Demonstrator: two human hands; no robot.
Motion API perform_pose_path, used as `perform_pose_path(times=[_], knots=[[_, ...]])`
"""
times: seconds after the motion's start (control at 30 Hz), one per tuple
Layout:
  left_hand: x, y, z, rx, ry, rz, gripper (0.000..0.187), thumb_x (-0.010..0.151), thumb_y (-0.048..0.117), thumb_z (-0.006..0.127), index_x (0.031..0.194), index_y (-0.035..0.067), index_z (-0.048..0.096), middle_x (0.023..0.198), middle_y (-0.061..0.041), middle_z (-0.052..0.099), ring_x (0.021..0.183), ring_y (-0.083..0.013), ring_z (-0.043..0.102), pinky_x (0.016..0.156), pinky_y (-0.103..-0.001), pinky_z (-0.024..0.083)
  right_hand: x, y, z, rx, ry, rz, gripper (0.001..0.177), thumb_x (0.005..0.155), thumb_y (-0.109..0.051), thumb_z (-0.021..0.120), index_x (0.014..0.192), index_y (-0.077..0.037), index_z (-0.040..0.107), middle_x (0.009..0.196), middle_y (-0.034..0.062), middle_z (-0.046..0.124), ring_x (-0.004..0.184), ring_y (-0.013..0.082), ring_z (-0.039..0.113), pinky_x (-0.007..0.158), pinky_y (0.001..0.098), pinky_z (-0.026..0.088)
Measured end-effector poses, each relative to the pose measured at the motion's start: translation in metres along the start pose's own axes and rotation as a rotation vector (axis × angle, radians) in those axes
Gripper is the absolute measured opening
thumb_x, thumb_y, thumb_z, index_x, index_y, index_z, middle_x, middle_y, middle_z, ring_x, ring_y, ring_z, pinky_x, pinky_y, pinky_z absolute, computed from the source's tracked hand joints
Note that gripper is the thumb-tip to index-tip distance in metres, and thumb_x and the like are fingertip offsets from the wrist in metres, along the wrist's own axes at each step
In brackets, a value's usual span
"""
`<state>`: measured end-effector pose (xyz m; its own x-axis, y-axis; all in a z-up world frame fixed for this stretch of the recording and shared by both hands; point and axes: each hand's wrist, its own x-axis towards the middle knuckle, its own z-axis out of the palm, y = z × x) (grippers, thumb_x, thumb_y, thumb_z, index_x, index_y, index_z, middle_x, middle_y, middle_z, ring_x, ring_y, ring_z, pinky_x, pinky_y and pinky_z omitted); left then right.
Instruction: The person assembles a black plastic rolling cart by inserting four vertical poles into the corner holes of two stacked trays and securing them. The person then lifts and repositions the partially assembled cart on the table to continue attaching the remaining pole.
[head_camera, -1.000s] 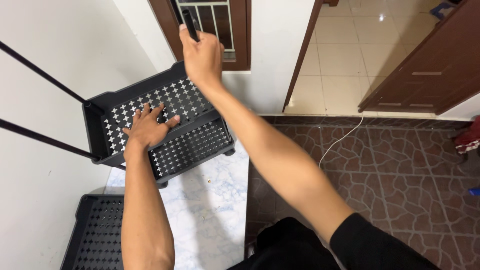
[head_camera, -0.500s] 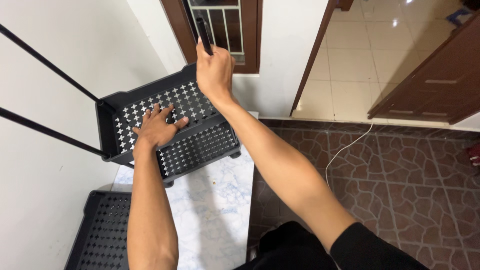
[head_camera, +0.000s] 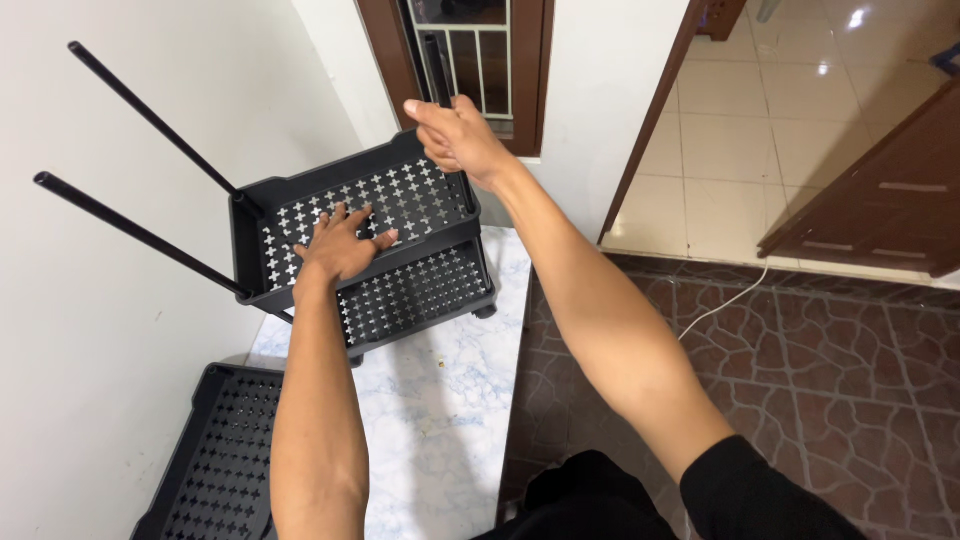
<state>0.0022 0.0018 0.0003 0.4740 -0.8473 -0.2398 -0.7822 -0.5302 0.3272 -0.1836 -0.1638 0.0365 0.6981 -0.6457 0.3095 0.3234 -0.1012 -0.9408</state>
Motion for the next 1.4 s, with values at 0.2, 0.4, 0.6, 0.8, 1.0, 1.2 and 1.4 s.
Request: perform_pose_path(times=[0.2,0.4,0.6,0.8,1.0,1.2,1.4], knots=[[-0.002,0.006,0.002,0.018,-0.009,-0.013,0.084,0.08,0.071,0.062,0.154,0.039,0.04,0.17,0.001,0.014,0.158,-0.0266,0.005,0.121,-0.069,0.002,0.0,0.023,0.048,-0.576,0.87,-0.321,0.055,0.102,-0.034,0.057,0.057,-0.002,0.05,0.048,0.0106,0.05,0.044,0.0187,0.049,0.053,0.043,0.039],[-0.002,0.001,0.003,0.008,0.006,-0.009,0.084,0.08,0.072,0.062,0.154,0.039,0.039,0.17,0.0,0.014,0.158,-0.0267,0.006,0.121,-0.071,0.002,-0.01,-0.008,0.032,-0.018,0.418,-0.068,0.05,0.097,-0.033,0.072,0.06,-0.015,0.044,0.051,-0.0051,0.038,0.044,0.0098,0.035,0.042,0.0308,0.025],[0.002,0.002,-0.001,0.024,-0.002,0.005,0.085,0.081,0.072,0.062,0.155,0.037,0.039,0.171,0.0,0.013,0.158,-0.0282,0.006,0.119,-0.072,0.001,-0.001,-0.054,0.004,0.105,-0.037,-0.095,0.032,0.107,-0.022,0.07,0.079,-0.013,0.056,0.071,0.0006,0.057,0.063,0.013,0.057,0.062,0.0316,0.052],[0.0,0.001,0.002,0.014,-0.008,-0.015,0.083,0.08,0.072,0.062,0.154,0.039,0.04,0.171,0.002,0.014,0.158,-0.0264,0.007,0.121,-0.071,0.001,0.013,-0.05,0.033,0.012,0.311,-0.2,0.047,0.1,-0.026,0.065,0.06,-0.017,0.042,0.051,-0.0064,0.039,0.041,0.0077,0.036,0.041,0.0281,0.026],[-0.002,0.002,0.002,0.016,0.001,-0.01,0.085,0.08,0.071,0.063,0.154,0.038,0.039,0.17,0.001,0.014,0.158,-0.027,0.006,0.121,-0.07,0.002,0.022,-0.028,0.061,-0.577,0.919,-0.45,0.049,0.104,-0.034,0.057,0.06,-0.013,0.05,0.049,-0.0037,0.049,0.043,0.0117,0.047,0.051,0.0356,0.036],[0.0,0.0,0.002,0.011,-0.008,-0.012,0.084,0.08,0.071,0.063,0.154,0.039,0.039,0.17,0.001,0.014,0.158,-0.0273,0.005,0.12,-0.071,0.0,0.006,-0.054,0.012,0.053,0.082,-0.113,0.046,0.099,-0.039,0.071,0.067,-0.016,0.047,0.056,-0.0043,0.047,0.049,0.0106,0.043,0.049,0.029,0.034],[0.0,0.002,0.005,0.025,-0.004,-0.004,0.084,0.08,0.072,0.062,0.154,0.04,0.039,0.17,0.002,0.014,0.158,-0.0271,0.007,0.12,-0.071,0.001,0.021,-0.069,0.005,0.062,-0.141,-0.252,0.041,0.111,-0.026,0.066,0.077,-0.009,0.051,0.072,0.0047,0.056,0.069,0.0149,0.058,0.066,0.0282,0.047]])
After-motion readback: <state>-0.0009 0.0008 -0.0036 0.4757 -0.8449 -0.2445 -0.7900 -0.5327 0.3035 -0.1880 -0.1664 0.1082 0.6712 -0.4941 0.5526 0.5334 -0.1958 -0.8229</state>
